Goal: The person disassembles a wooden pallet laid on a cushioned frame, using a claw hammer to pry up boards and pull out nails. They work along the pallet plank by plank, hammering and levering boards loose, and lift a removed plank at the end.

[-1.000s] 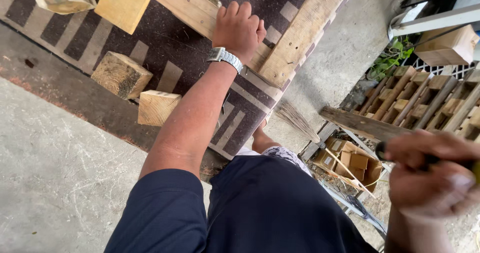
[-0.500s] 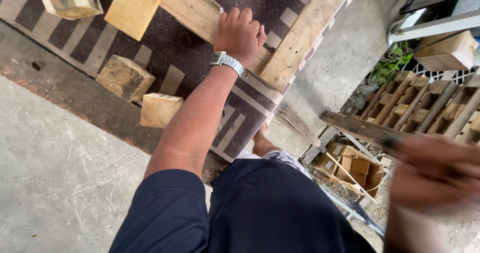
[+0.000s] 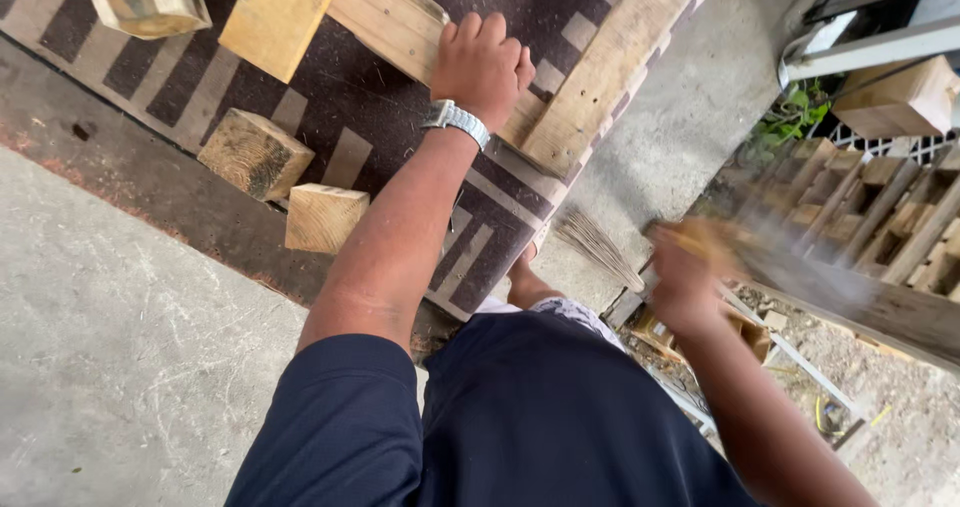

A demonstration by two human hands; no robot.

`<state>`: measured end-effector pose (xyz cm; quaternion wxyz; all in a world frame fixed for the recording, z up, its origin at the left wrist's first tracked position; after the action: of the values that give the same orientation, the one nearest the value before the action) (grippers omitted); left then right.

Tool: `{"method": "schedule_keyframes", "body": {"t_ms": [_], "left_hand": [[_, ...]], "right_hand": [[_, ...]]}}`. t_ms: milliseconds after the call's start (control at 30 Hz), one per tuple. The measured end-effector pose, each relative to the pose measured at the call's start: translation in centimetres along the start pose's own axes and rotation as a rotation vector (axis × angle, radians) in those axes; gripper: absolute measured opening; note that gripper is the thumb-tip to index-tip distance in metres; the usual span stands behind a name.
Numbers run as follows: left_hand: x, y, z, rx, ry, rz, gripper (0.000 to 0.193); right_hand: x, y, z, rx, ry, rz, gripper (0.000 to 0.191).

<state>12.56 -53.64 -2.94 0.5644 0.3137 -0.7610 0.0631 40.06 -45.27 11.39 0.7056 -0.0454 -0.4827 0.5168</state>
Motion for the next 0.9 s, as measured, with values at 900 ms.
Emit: {"method": "schedule_keyframes", "body": {"t_ms": [900], "left_hand": [[-0.8, 0.2, 0.1, 0.051, -0.057, -0.031, 0.013]], "right_hand": [[-3.6, 4.5, -11.5, -0.243, -0.065, 0.193, 0.030]]}}
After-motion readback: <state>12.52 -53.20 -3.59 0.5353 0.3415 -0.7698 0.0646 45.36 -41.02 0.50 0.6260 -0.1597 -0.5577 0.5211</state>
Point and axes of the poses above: each hand's wrist, its own y-axis towards the middle knuckle, its own x-axis out of the back of the hand, z = x × y, the point moved 3 cm from there along y, towards the middle knuckle, and after that the axes turned 10 degrees about z, right-handed, at the moved point
